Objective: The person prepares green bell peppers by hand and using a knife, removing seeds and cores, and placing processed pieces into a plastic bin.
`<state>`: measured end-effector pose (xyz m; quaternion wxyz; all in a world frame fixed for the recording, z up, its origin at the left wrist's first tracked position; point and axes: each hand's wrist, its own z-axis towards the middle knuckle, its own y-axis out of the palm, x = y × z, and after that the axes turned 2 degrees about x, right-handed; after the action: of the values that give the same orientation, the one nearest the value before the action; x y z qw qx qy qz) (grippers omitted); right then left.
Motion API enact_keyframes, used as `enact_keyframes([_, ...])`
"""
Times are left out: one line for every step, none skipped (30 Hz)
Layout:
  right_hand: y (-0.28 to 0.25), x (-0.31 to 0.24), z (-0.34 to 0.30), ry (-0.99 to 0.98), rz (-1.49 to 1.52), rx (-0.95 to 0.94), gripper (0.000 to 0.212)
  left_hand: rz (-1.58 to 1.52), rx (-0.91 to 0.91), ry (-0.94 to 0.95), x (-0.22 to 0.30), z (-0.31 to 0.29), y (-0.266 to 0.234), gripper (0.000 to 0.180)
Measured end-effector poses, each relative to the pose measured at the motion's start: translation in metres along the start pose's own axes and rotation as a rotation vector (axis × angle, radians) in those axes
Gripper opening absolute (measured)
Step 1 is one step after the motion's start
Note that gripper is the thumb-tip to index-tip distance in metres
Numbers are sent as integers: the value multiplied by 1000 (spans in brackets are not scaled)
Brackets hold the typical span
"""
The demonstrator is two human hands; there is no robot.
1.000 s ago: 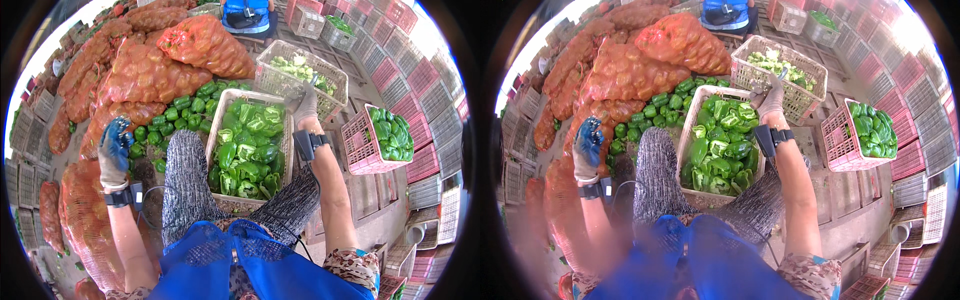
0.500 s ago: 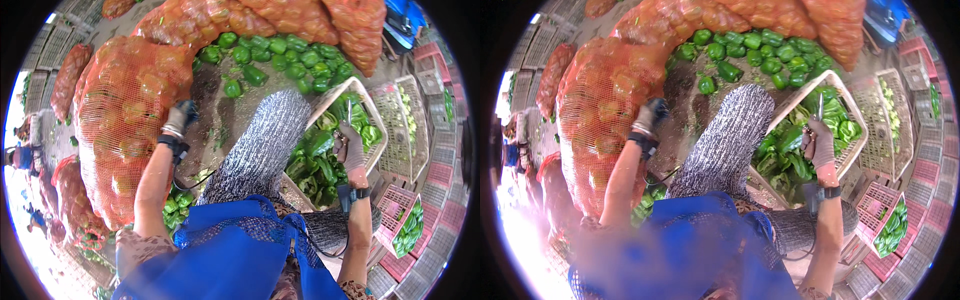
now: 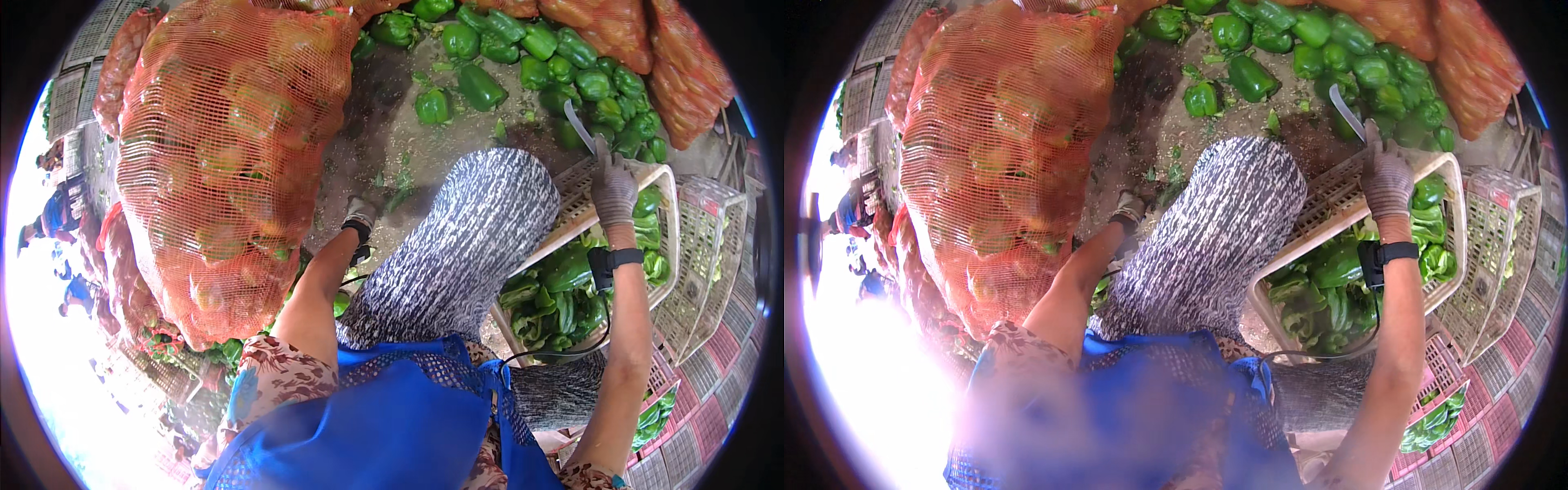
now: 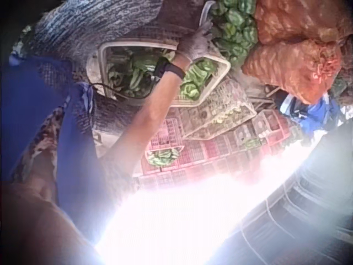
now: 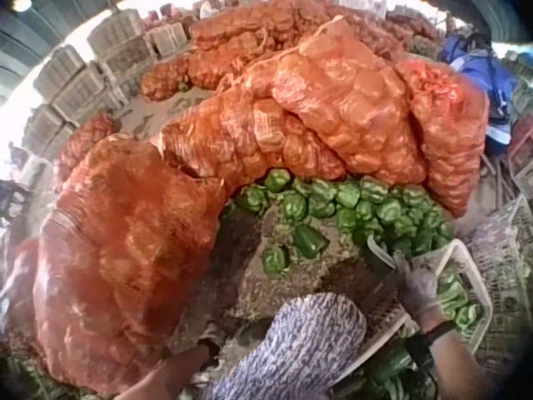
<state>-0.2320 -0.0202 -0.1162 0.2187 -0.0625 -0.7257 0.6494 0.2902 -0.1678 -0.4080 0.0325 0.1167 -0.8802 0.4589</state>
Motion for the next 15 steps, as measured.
enact_keyframes([6,-3,2,16,13,-12,65,270,-96,188,28,-15,-25,23])
enact_keyframes([2,-9,4,27,35,-16,64,248,-154,185,48,-22,-38,23])
enact_keyframes([0,-12,6,46,54,-15,63,227,-213,187,70,-27,-50,26])
enact_keyframes([-2,-12,11,102,121,-43,63,-215,-53,143,80,-23,-32,25])
enact_keyframes([-3,-14,18,158,187,-70,62,-657,111,99,90,-16,-12,24])
enact_keyframes([0,-14,19,223,251,-104,62,-548,30,184,119,-20,-18,33])
enact_keyframes([3,-11,16,262,379,30,59,-436,-55,271,163,-34,-41,45])
enact_keyframes([3,-8,13,228,414,143,57,-326,-126,352,195,-41,-56,60])
enact_keyframes([3,-9,11,180,454,258,54,-275,-6,541,208,-39,-56,62])
enact_keyframes([5,-10,15,131,493,373,51,-218,115,727,216,-34,-58,65])
enact_keyframes([17,-1,8,63,368,487,43,-337,93,633,231,-29,-73,63])
enact_keyframes([15,2,5,84,346,458,39,-461,82,513,240,-27,-89,62])
enact_keyframes([17,2,2,124,382,433,39,-580,170,458,231,-4,-85,52])
enact_keyframes([18,3,0,161,413,408,39,-703,263,411,223,19,-83,42])
enact_keyframes([14,0,4,179,444,414,40,-744,347,318,207,49,-80,34])
